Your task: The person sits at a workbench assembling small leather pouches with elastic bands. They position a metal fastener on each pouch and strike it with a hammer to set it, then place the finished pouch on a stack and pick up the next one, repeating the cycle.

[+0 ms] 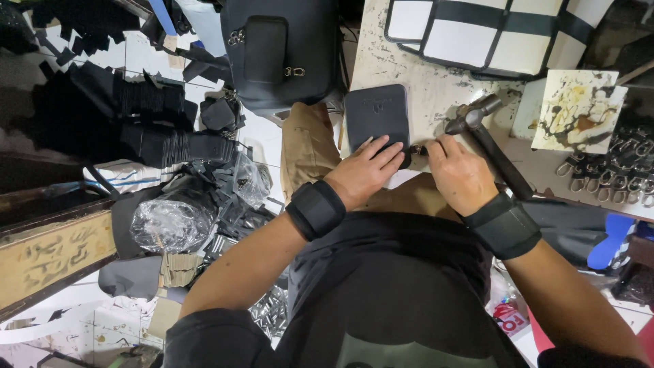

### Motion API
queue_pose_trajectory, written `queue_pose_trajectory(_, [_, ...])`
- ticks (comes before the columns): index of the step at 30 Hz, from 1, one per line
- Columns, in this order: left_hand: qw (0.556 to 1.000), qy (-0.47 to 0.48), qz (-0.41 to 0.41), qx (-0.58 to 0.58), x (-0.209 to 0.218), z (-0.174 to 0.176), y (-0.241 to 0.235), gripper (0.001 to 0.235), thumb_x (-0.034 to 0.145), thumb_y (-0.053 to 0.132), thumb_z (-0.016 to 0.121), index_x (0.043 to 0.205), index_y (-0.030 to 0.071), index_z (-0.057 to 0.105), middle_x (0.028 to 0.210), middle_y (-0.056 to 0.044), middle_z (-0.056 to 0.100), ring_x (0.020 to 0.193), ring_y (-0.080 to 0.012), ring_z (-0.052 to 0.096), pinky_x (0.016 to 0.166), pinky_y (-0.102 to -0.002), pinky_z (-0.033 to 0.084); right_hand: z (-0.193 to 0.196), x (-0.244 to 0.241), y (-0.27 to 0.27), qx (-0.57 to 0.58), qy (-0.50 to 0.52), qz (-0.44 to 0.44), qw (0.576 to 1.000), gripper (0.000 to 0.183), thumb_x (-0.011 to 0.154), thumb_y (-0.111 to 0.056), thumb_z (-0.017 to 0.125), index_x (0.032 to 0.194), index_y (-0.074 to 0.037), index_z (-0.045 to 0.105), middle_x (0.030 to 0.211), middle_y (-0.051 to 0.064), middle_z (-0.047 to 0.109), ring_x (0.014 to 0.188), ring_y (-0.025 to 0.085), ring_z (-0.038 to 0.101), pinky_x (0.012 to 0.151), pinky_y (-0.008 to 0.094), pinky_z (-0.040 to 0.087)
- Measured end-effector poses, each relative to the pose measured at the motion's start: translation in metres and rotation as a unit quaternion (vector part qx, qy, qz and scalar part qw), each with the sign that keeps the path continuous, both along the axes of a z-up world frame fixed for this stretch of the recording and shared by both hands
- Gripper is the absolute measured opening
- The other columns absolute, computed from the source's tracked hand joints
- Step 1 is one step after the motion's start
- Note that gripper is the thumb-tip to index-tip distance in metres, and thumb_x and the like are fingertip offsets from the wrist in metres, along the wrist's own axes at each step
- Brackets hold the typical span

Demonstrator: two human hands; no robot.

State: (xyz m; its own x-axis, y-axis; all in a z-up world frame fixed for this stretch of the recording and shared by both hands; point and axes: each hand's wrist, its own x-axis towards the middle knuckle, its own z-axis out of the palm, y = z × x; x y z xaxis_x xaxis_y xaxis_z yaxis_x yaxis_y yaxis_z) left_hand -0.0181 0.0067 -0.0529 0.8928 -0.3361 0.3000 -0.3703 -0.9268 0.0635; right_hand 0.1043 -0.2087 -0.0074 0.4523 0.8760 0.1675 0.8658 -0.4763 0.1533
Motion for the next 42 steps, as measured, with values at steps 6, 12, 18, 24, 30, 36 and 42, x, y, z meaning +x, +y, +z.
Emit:
queue_pose_trajectory(6, [1.0,-0.003,0.013,0.016,-0.001,-0.001,-0.002,0.048,0.102,0.013,0.05,0.15,0.013,0.044,0.149,-0.006,0.051,0.14,-0.0334,0.048,0.112,-0.047,0.045,-0.006,0.001,-0.002,-0.007,-0.01,0.004,1.0,0.027,0.094,-0.026,0.068,0.118,-0.015,0.064,0.111,0.001,0.06,0.089,0.018,0.072,0.067,0.027,0.061])
queue_pose_trajectory(12, [0.999,-0.008,0.011,0.036,-0.002,0.003,-0.002,0.049,0.106,0.01,0.044,0.154,0.012,0.039,0.153,-0.005,0.047,0.14,-0.0339,0.047,0.117,-0.049,0.04,-0.004,-0.001,-0.001,-0.002,-0.001,-0.007,1.0,0.028,0.093,-0.027,0.07,0.118,-0.015,0.066,0.11,0.002,0.06,0.089,0.018,0.071,0.066,0.028,0.061])
queue_pose_trajectory(18, [0.999,0.009,0.008,0.038,-0.002,0.006,-0.001,0.054,0.103,0.011,0.048,0.155,0.012,0.036,0.155,-0.006,0.046,0.142,-0.0351,0.045,0.115,-0.049,0.041,0.0,-0.001,0.0,-0.004,-0.005,-0.008,1.0,0.025,0.094,-0.025,0.07,0.117,-0.015,0.066,0.11,0.001,0.06,0.09,0.018,0.071,0.065,0.027,0.06])
queue_pose_trajectory(24, [0.999,0.01,0.0,0.05,-0.002,0.006,0.0,0.054,0.103,0.008,0.046,0.156,0.011,0.035,0.156,-0.007,0.045,0.141,-0.0365,0.045,0.114,-0.051,0.041,-0.005,0.004,-0.001,-0.024,-0.022,0.007,0.999,0.019,0.098,-0.023,0.063,0.116,-0.017,0.065,0.113,-0.001,0.058,0.096,0.014,0.07,0.07,0.021,0.059])
queue_pose_trajectory(30, [0.998,0.01,-0.003,0.056,-0.001,0.003,-0.001,0.054,0.103,0.008,0.048,0.156,0.01,0.035,0.156,-0.007,0.044,0.141,-0.0367,0.044,0.113,-0.051,0.042,0.007,0.004,0.002,-0.026,-0.025,0.028,0.999,0.015,0.1,-0.02,0.061,0.113,-0.016,0.064,0.114,0.0,0.059,0.096,0.015,0.069,0.073,0.022,0.059])
queue_pose_trajectory(36, [0.999,0.004,-0.006,0.036,-0.002,-0.001,-0.001,0.052,0.104,0.012,0.047,0.155,0.01,0.038,0.155,-0.008,0.045,0.14,-0.0383,0.045,0.112,-0.052,0.043,0.012,0.002,0.002,-0.023,-0.017,0.024,0.999,0.015,0.101,-0.017,0.058,0.115,-0.017,0.065,0.115,0.001,0.059,0.096,0.014,0.068,0.075,0.021,0.059])
queue_pose_trajectory(42, [0.999,-0.008,-0.004,0.033,-0.003,-0.002,0.0,0.05,0.105,0.013,0.047,0.153,0.01,0.04,0.155,-0.008,0.046,0.141,-0.0375,0.045,0.112,-0.052,0.042,0.009,0.002,0.002,-0.013,-0.02,0.022,0.999,0.018,0.101,-0.015,0.059,0.118,-0.017,0.065,0.115,0.001,0.059,0.095,0.015,0.068,0.076,0.023,0.059])
